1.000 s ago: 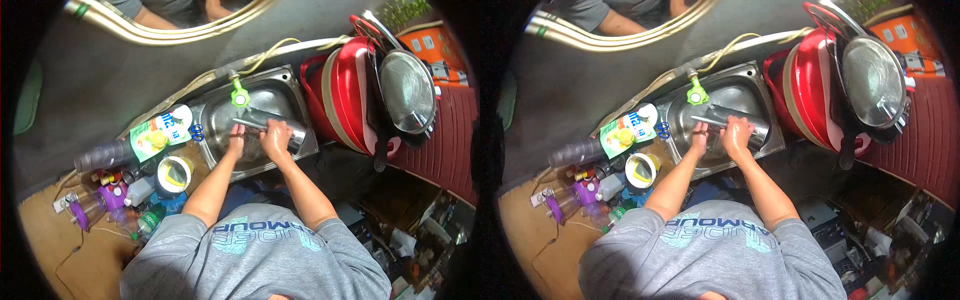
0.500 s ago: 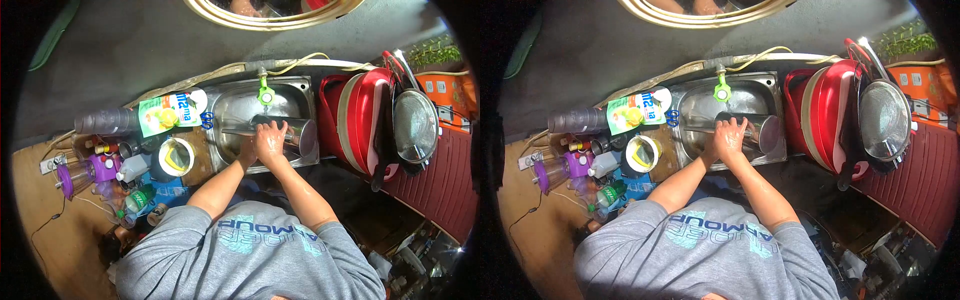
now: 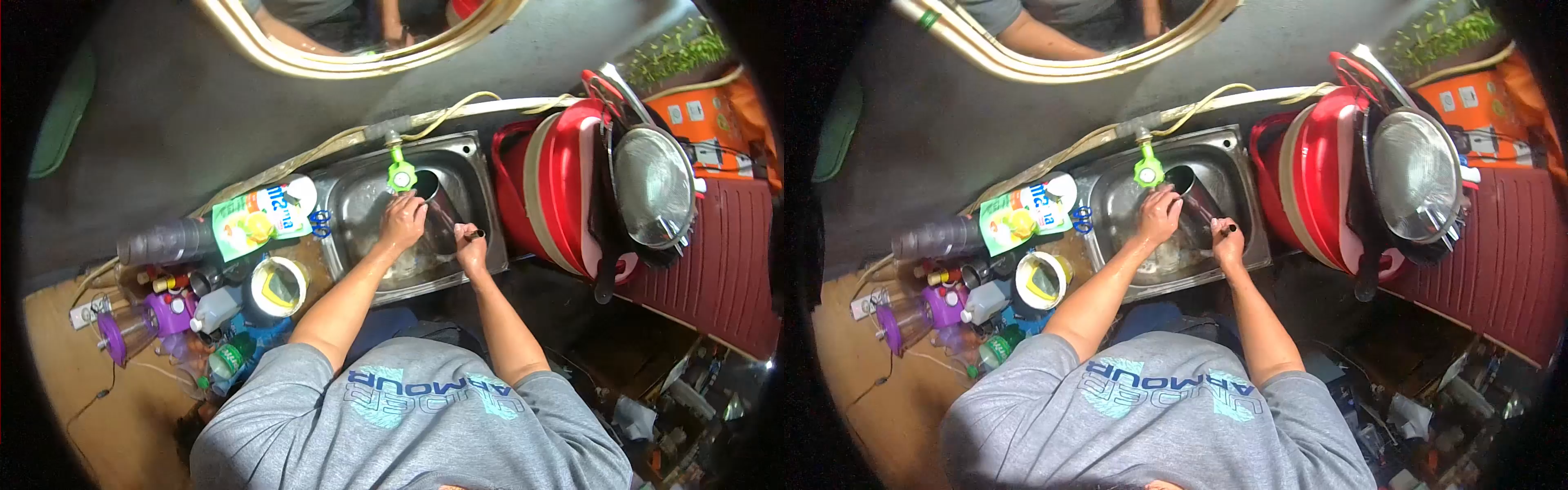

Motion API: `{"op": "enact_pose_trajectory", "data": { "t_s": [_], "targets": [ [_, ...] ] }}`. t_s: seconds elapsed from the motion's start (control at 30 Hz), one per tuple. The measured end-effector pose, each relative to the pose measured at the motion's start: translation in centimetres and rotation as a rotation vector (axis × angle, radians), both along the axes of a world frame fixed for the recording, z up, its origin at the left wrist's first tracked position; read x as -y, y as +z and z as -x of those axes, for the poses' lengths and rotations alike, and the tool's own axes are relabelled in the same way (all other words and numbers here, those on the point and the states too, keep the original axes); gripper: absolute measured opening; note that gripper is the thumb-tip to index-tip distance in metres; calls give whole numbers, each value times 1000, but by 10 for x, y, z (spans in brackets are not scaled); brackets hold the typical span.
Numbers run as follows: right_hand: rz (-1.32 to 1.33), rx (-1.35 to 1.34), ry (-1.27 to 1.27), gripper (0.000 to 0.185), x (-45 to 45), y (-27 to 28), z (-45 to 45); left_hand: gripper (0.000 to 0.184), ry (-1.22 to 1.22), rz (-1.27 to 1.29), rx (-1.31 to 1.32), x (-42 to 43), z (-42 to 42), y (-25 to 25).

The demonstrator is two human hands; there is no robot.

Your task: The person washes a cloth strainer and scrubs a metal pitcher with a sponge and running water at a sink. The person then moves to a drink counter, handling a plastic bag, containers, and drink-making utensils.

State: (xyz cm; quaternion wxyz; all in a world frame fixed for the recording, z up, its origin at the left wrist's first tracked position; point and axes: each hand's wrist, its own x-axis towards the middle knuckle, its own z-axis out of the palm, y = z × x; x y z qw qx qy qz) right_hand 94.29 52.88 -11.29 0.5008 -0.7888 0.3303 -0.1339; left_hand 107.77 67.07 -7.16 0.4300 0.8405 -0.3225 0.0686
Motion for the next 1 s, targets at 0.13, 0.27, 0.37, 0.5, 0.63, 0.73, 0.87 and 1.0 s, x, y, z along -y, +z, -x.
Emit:
{"op": "enact_pose_trajectory", "data": {
  "t_s": [0.13,0.27,0.37,0.5,0.63,0.73,0.87,1.0],
  "targets": [
    [53,-3,-99,29,-3,-2,-2,21,-135,-183,-232,14,-23,13],
    [41,-87,-81,23,-6,18,-11,38,-178,-402,-566,16,-43,12],
    [176,-35,16,23,-12,14,-14,52,-47,-420,-695,11,-43,-31],
    [212,-42,46,21,-12,12,-16,67,-31,-162,-992,-11,-55,-63],
    [111,-98,66,12,-4,24,-12,35,-265,-55,-1144,-28,-52,-55],
    [107,-58,37,7,-2,16,-14,9,-70,660,-1659,-34,-68,-73],
    [92,5,-49,10,0,9,-16,11,-305,762,-1731,-18,-78,-82],
    [25,-80,-77,11,7,15,-18,14,-521,489,-1774,-4,-78,-45]
  ]
}}
